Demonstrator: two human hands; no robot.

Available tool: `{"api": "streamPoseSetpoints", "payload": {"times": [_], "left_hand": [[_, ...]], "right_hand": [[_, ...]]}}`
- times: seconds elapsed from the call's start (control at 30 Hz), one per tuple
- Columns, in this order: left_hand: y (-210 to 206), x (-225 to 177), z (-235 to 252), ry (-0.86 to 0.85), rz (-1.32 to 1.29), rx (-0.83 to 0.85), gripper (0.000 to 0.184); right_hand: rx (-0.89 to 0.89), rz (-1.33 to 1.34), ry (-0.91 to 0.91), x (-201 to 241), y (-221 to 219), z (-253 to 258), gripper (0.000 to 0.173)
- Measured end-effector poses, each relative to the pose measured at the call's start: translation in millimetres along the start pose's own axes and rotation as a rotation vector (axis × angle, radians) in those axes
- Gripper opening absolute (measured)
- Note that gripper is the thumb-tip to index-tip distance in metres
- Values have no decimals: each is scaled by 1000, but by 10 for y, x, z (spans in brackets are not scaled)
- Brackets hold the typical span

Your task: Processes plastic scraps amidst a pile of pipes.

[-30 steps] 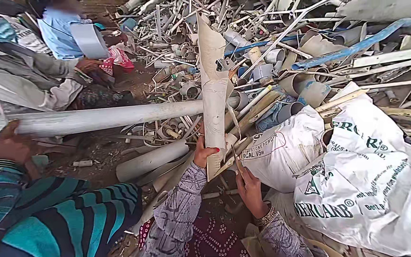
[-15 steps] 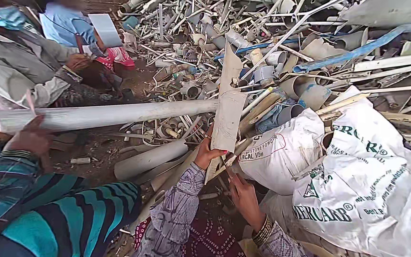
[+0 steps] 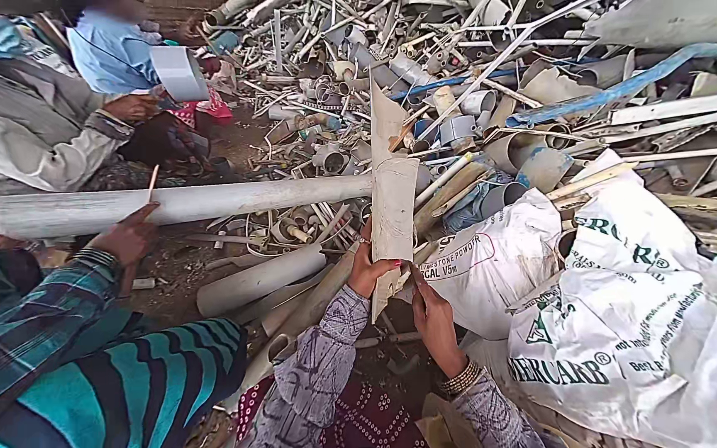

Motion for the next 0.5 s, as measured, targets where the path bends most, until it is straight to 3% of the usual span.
{"api": "streamPoseSetpoints", "payload": {"times": [0.13,0.3,0.5], "left_hand": [[20,-38,22,4,18,16,98],[51,-90,9,52,69,76,90],[48,-116,-37,168,229,198,90]], "right_hand": [[-90,-29,161,168,85,-100,42],[-63,-186,132,135,146,39,38],[-49,-255,288,183,111,2,42]]}}
Point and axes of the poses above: each hand's wrist, its own z-axis towards the middle knuckle, its own y-axis out of the back of the hand, x = y × z, the point moved 9 cm from there along z, towards the middle knuckle, and after that the axes turned 7 degrees about -z, right-handed, at the moved point
